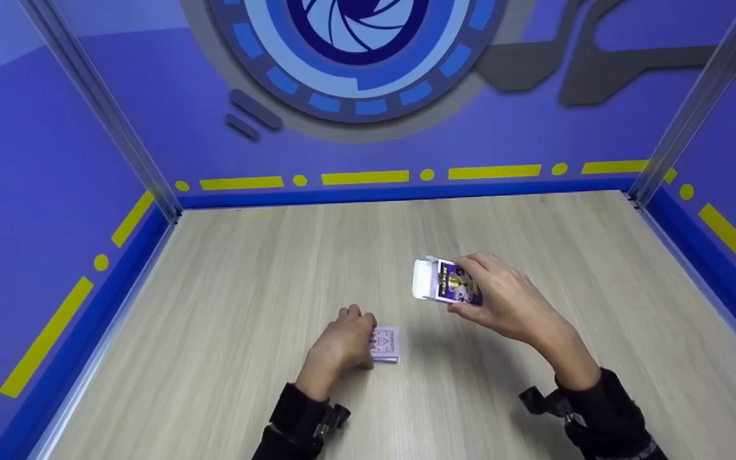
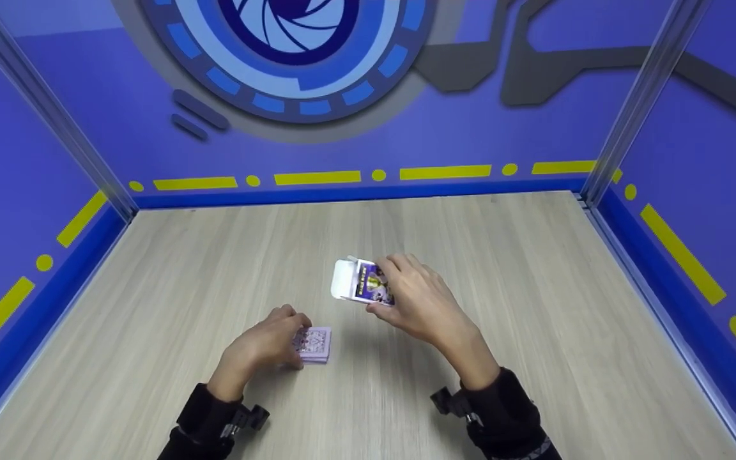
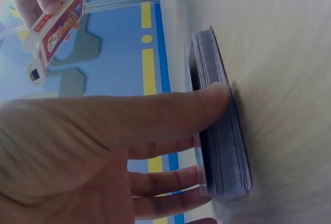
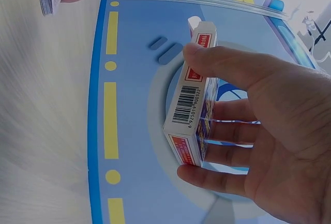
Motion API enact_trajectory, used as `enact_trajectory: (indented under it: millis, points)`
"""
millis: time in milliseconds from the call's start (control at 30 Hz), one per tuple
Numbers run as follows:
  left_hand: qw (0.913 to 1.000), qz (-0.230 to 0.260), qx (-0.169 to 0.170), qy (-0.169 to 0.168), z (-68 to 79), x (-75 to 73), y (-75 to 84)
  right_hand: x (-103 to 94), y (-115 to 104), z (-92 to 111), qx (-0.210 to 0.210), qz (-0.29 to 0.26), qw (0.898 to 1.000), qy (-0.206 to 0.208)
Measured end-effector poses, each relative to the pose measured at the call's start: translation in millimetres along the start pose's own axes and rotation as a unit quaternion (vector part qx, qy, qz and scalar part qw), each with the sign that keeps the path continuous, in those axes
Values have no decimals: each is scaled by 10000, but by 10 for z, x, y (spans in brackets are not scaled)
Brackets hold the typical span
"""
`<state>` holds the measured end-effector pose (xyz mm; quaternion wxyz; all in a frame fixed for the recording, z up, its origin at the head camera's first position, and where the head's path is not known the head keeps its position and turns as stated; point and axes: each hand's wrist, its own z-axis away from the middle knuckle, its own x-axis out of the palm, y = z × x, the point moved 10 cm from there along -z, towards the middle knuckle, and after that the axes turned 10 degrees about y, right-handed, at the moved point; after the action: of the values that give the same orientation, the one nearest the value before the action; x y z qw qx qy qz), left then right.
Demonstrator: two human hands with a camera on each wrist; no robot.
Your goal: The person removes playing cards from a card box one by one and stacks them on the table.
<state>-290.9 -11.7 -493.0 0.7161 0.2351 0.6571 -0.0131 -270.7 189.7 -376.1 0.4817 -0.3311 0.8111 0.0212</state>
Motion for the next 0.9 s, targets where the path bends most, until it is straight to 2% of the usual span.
enact_trajectory:
  millis: [233, 633, 900]
  points:
    - [9999, -51, -35, -104, 29, 27, 19, 7, 6, 7, 26, -26, 10000, -17]
    - [9996, -164, -41, 212, 7, 68, 136, 29, -1, 9, 89, -27, 10000, -35]
    - [9994, -209, 38, 290, 3, 84, 162, 37, 5, 12, 91, -15, 9999, -64]
